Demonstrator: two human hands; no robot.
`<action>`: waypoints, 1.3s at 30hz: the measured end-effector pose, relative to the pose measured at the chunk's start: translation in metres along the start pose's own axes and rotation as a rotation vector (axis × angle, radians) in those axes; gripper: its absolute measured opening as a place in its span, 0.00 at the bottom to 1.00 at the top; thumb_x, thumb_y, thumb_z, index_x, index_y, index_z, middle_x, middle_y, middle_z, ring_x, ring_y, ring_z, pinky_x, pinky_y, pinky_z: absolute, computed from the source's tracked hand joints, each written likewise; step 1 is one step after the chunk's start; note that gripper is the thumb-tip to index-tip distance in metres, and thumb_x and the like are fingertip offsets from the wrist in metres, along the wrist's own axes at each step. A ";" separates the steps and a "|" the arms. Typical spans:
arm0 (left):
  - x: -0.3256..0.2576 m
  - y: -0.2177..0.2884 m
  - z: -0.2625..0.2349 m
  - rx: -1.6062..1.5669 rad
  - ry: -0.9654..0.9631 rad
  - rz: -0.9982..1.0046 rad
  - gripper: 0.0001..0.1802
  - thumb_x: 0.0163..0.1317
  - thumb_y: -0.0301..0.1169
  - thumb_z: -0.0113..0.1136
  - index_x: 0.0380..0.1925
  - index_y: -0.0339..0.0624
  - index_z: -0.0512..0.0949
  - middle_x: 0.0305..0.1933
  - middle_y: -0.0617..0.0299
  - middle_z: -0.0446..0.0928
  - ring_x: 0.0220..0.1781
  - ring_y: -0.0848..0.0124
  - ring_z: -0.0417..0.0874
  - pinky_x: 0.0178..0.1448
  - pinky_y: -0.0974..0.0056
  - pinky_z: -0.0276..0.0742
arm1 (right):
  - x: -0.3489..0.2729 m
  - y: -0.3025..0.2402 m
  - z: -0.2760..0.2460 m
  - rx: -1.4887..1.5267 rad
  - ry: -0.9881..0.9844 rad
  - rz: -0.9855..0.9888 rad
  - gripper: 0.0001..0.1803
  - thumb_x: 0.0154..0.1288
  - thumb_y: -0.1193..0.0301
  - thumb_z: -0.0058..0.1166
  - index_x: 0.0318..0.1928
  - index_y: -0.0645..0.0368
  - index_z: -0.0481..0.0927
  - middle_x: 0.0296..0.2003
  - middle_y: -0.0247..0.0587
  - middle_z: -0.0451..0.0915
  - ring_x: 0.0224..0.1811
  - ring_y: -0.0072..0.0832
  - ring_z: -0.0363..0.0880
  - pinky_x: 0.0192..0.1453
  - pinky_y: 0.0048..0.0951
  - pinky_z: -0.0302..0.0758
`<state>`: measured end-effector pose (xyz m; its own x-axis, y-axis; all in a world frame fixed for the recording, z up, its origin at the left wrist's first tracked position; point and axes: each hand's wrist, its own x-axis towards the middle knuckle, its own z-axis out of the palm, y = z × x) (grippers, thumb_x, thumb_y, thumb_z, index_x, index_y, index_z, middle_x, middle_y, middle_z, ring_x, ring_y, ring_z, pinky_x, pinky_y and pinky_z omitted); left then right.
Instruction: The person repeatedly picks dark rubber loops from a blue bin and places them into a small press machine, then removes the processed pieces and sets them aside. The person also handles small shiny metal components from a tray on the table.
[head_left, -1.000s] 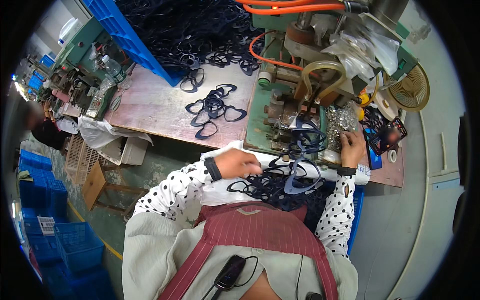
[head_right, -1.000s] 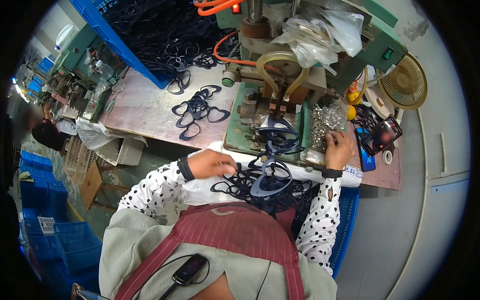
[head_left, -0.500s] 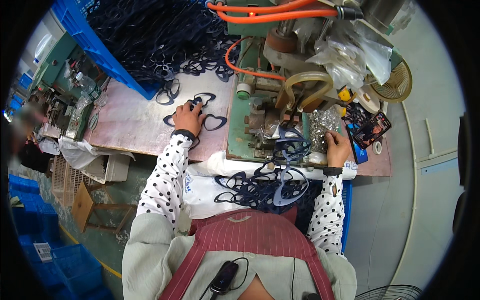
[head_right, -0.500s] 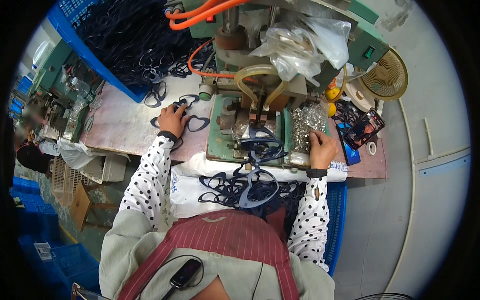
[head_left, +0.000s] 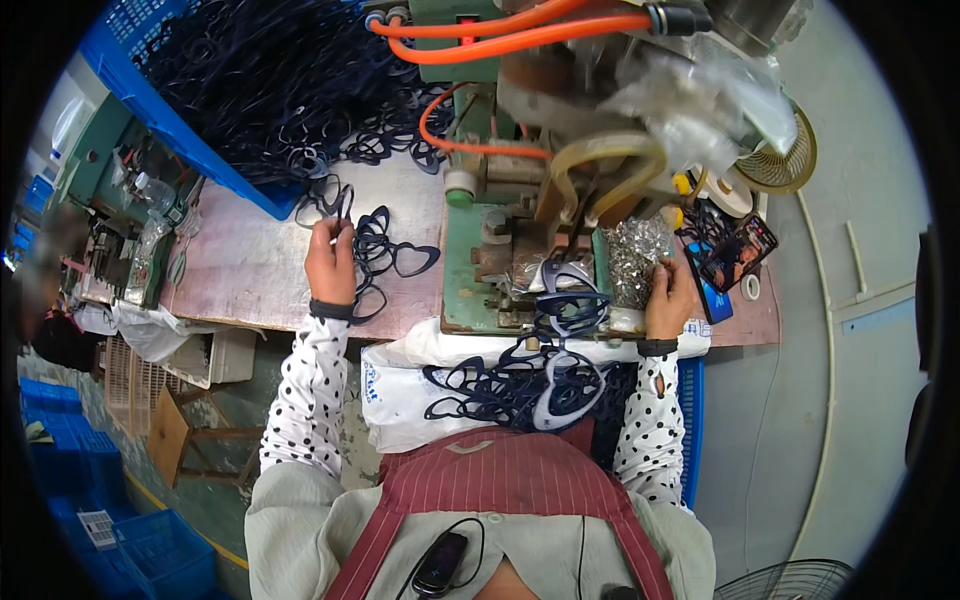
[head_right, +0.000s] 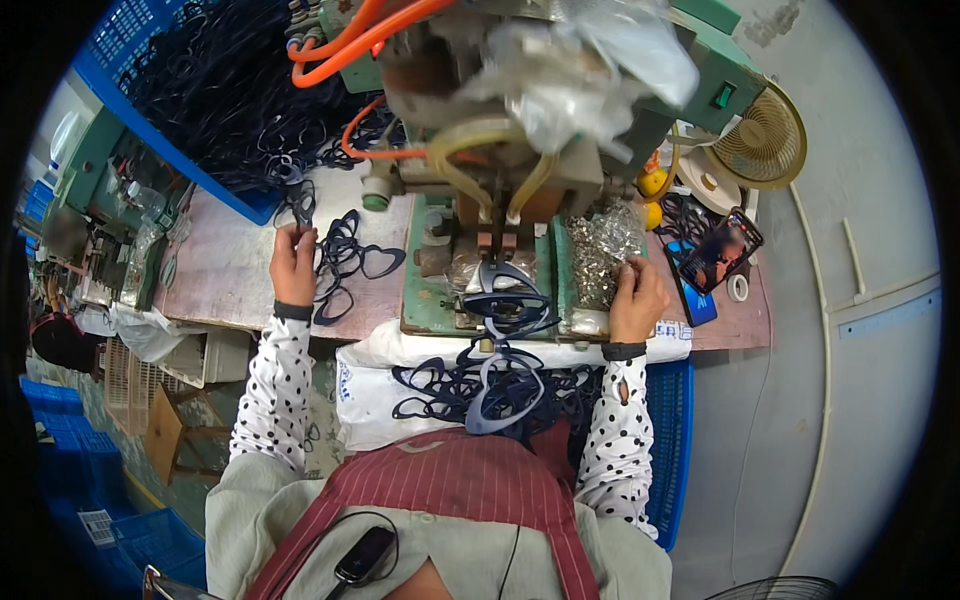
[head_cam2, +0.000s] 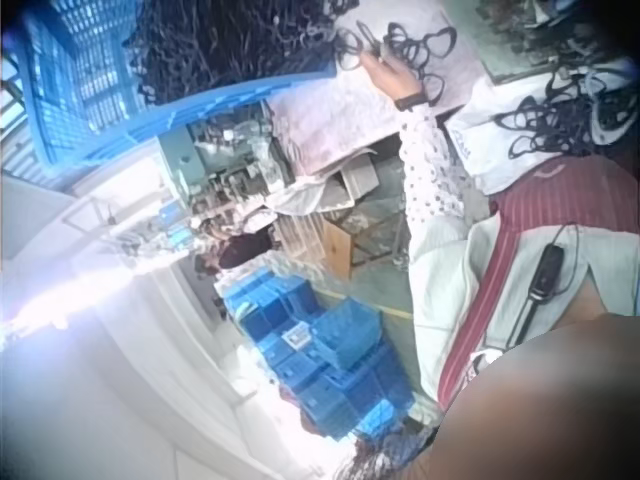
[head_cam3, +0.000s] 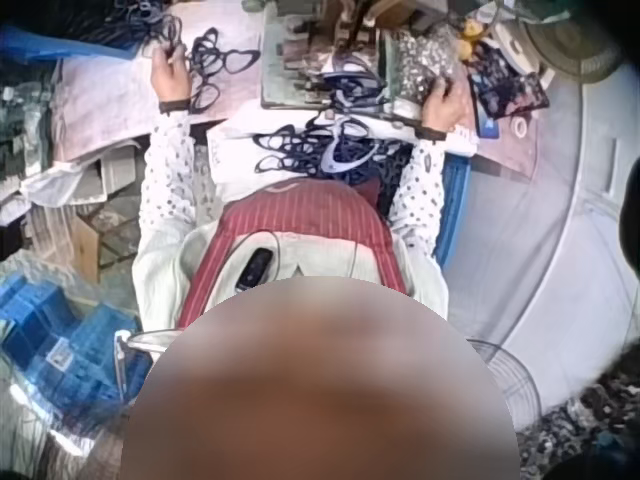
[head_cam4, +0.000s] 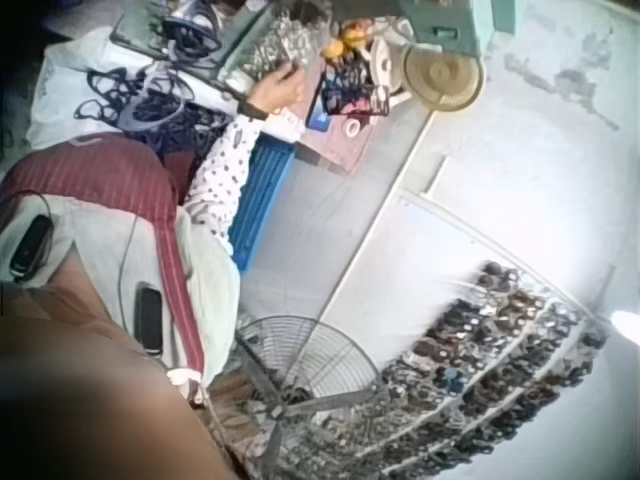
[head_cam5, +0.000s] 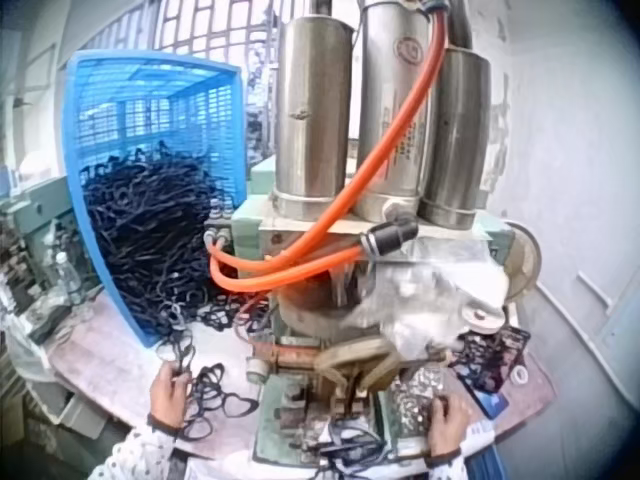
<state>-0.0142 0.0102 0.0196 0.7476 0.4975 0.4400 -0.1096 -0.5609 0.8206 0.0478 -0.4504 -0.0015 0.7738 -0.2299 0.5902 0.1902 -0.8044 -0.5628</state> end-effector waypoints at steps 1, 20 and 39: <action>-0.008 0.001 0.001 -0.016 0.028 0.030 0.06 0.66 0.25 0.55 0.41 0.35 0.74 0.37 0.55 0.80 0.36 0.65 0.81 0.44 0.64 0.75 | 0.001 -0.004 -0.001 -0.015 0.009 -0.032 0.06 0.62 0.73 0.57 0.40 0.57 0.81 0.35 0.43 0.83 0.39 0.43 0.79 0.45 0.41 0.71; -0.033 0.191 0.022 -0.593 -0.227 0.134 0.10 0.72 0.25 0.49 0.46 0.28 0.73 0.42 0.50 0.81 0.39 0.69 0.85 0.43 0.68 0.81 | -0.003 -0.155 -0.026 0.644 -0.242 -0.027 0.08 0.55 0.80 0.62 0.37 0.61 0.86 0.35 0.40 0.81 0.40 0.30 0.77 0.47 0.27 0.73; -0.020 0.204 0.028 -0.668 -0.324 0.010 0.10 0.71 0.26 0.50 0.46 0.31 0.74 0.41 0.55 0.81 0.36 0.74 0.84 0.39 0.72 0.80 | -0.021 -0.179 0.002 1.181 -0.132 0.331 0.23 0.55 0.83 0.64 0.51 0.67 0.70 0.39 0.41 0.80 0.41 0.23 0.79 0.48 0.23 0.76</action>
<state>-0.0329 -0.1326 0.1678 0.8891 0.2164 0.4034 -0.4150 0.0092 0.9098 -0.0015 -0.3003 0.0857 0.9305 -0.2165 0.2956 0.3499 0.2856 -0.8922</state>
